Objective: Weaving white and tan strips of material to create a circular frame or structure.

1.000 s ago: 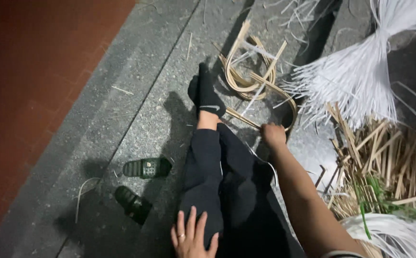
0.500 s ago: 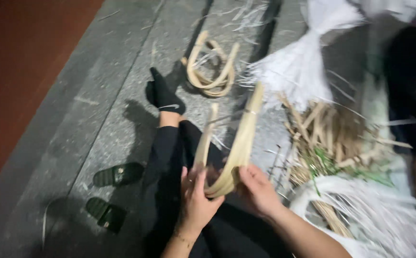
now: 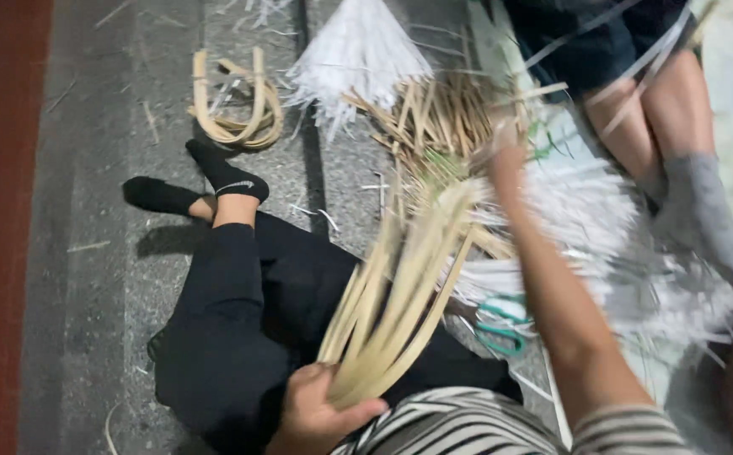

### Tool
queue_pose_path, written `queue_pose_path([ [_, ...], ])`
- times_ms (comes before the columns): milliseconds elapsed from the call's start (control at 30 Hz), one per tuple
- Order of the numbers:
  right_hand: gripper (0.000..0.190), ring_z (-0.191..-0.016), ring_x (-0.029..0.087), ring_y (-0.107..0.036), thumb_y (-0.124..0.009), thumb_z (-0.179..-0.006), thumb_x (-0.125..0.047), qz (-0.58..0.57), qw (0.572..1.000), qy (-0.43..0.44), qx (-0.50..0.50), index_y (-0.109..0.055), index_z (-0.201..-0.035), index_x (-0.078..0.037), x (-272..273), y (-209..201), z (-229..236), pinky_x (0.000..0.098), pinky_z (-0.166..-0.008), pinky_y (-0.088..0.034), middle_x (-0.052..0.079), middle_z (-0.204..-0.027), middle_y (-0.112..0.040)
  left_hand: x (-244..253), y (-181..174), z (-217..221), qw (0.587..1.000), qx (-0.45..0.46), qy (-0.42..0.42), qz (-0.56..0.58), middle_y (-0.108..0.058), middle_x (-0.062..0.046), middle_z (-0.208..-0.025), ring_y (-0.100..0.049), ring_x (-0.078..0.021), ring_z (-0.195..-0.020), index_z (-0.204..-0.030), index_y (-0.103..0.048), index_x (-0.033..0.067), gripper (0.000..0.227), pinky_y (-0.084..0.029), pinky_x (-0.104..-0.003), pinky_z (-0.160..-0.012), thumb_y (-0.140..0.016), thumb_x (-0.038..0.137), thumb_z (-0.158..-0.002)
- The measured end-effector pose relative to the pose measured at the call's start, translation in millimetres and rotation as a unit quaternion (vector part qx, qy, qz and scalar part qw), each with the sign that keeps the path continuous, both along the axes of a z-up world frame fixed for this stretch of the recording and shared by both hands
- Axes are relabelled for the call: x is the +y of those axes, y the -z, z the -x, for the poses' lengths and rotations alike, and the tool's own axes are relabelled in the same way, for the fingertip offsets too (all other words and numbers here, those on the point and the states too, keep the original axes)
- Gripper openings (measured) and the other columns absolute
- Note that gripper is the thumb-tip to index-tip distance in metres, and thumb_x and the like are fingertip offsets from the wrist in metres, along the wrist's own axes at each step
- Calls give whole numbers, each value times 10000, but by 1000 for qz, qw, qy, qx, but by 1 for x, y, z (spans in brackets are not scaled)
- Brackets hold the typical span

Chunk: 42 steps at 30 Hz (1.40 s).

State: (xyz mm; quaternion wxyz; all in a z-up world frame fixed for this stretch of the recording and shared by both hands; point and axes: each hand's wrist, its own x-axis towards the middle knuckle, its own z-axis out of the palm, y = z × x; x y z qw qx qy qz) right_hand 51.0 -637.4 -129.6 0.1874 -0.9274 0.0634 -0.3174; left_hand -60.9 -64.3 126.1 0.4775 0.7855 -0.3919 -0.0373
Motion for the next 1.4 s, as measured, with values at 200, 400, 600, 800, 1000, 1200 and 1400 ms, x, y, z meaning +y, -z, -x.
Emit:
queue_pose_path([
  [200,341,-879,406,-682,-532,-964,-124,-80,951,118,275,-714,-1249,-84,-4,-182,139,483,-802,-530,249,-975,-710,-6,-15,-59,971,107,-181,-112,-724,-127,-672,-691,-282,-574,-855,-753,62,372,-545,-377,-537,-868,397,-740],
  [400,716,-754,308,-736,-632,-836,-711,-53,691,160,703,-771,-951,-19,-94,-19,332,440,-761,-585,178,-800,-777,-99,72,-147,954,-220,-114,-171,-632,-92,-596,-651,-307,-563,-770,-662,114,398,-498,-428,-557,-819,478,-806],
  [600,942,-1076,378,-773,-657,-763,-802,13,667,262,697,-737,-1244,5,-71,-44,365,467,-944,-602,246,-1141,-782,-140,182,-172,949,-113,-26,-293,-682,-64,-717,-688,-290,-707,-868,-668,114,413,-494,-463,-706,-766,514,-838],
  [800,669,-1109,416,-695,-627,-890,-601,2,825,129,550,-664,-1354,-120,39,-143,199,497,-923,-564,220,-1242,-717,-130,255,-158,939,10,45,-340,-629,-141,-1194,-623,-346,-1124,-1305,-632,123,399,-488,-485,-965,-624,323,-959],
  [1000,577,-1033,356,-720,-622,-891,-532,-53,840,-13,540,-644,-1360,-197,119,-159,110,455,-883,-575,144,-1255,-708,-127,231,-149,951,-89,35,-293,-624,-122,-1223,-560,-341,-1155,-1425,-530,73,514,-362,-586,-1019,-582,320,-977],
  [1200,588,-891,242,-745,-557,-946,-548,-219,794,-130,552,-624,-1392,-170,172,-124,94,393,-832,-585,115,-1160,-750,-132,144,-140,954,-77,38,-287,-625,-99,-1200,-571,-289,-1148,-1432,-546,80,468,-406,-488,-1025,-565,284,-1011],
  [1400,684,-607,135,-591,-567,-970,-498,-716,613,-100,318,-517,-1457,-20,186,-99,63,294,-553,-520,125,-1210,-710,-129,143,-127,949,-76,100,-290,-682,-72,-1056,-646,-288,-1053,-1366,-603,94,371,-439,-478,-1003,-559,245,-1030],
])
